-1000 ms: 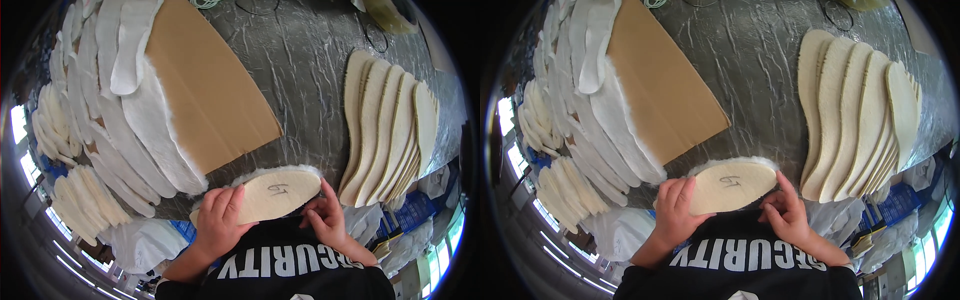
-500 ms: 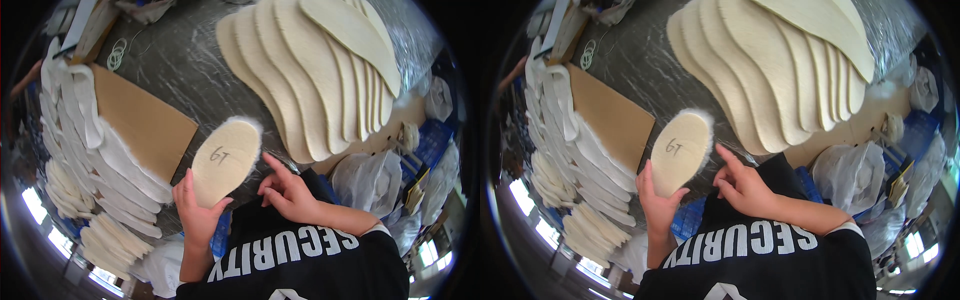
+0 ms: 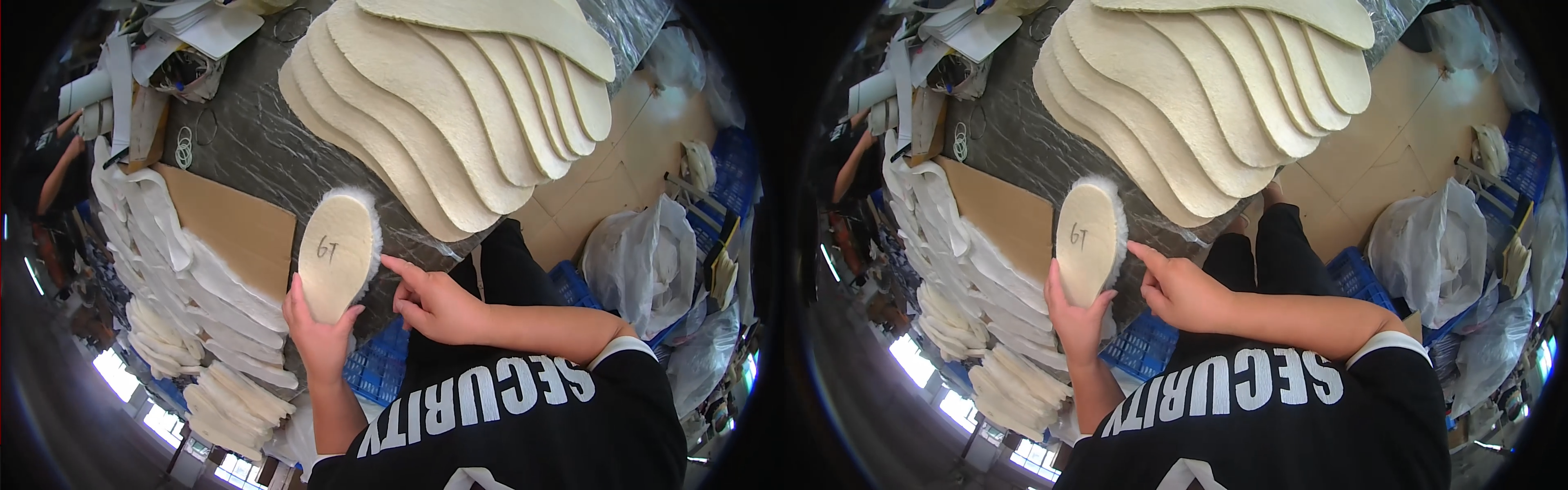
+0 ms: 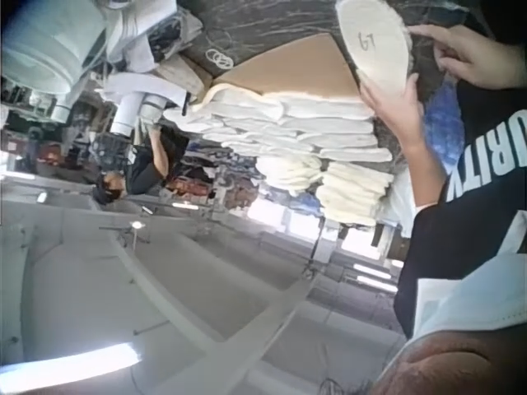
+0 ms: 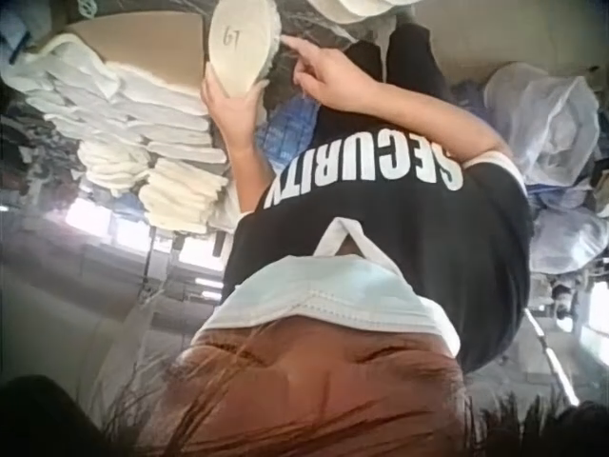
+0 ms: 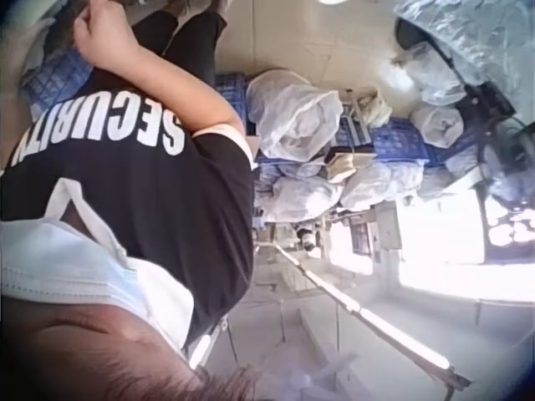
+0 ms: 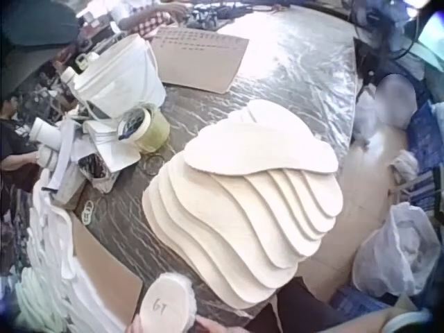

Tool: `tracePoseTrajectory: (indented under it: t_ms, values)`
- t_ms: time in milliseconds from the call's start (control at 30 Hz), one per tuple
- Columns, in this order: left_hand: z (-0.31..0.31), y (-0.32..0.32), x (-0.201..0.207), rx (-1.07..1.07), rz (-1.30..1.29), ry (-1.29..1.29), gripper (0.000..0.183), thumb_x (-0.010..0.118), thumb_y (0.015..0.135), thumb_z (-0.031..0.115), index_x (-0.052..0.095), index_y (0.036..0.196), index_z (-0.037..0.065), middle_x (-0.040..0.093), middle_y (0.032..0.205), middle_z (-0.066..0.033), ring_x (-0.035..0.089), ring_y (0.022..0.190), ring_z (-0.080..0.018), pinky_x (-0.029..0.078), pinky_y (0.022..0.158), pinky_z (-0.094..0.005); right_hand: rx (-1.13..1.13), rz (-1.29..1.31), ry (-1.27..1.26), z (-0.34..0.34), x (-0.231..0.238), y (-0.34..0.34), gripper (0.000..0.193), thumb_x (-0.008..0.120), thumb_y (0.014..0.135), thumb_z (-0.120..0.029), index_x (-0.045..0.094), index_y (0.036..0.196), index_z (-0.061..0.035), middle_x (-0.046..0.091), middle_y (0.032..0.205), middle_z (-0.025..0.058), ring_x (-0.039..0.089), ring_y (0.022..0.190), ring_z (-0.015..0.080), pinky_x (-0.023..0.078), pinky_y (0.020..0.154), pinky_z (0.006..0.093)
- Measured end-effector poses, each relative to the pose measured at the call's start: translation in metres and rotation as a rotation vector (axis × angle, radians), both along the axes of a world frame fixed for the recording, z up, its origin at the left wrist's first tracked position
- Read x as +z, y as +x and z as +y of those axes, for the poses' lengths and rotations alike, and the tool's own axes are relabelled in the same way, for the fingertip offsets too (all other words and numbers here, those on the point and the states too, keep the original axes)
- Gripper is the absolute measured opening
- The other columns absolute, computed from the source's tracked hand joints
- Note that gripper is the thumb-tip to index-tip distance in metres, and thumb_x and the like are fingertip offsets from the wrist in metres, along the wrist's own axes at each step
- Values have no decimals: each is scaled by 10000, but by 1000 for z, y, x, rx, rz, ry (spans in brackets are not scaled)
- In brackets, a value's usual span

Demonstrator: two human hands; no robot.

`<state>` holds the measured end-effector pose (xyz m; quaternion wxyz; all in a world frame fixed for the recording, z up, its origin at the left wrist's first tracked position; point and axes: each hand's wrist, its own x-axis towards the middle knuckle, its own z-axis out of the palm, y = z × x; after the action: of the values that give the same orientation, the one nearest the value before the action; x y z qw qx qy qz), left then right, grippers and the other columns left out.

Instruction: Sorting and organizing white furry insoles on a wooden board at a shoe manufacturing facility.

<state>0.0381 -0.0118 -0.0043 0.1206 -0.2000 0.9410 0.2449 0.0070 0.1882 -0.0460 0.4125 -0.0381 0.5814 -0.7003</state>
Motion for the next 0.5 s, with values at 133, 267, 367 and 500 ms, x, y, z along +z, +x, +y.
tracePoseTrajectory:
  t_ms: [133,267,367,500]
  values:
    - [5,0,0,0,0,-52,994,870,509,138,354,1350,16,422,1271,-197,417,1168,-362,356,979,-432,-14,-36,-15,-1,2,1,580,500,819,1,281,1353,63,624,740,145,632,615,250,505,603,340]
    - [7,-1,-2,-8,5,-73,994,869,512,155,352,1351,20,424,1260,-196,411,1170,-367,351,980,-437,-13,-54,-18,2,4,3,588,509,818,-3,279,1355,57,621,738,145,629,621,258,499,603,342]
    - [8,2,-5,-15,20,-92,1003,870,510,170,346,1353,23,425,1254,-196,411,1161,-374,350,976,-442,-26,-15,19,2,3,5,586,513,819,-3,286,1357,40,618,730,140,627,624,262,496,601,345]
    - [8,4,-10,-46,69,-134,1004,871,507,190,344,1346,20,443,1230,-197,418,1137,-387,354,960,-453,-62,52,23,3,2,7,620,543,838,16,260,1388,-28,592,770,93,603,584,161,501,561,265]
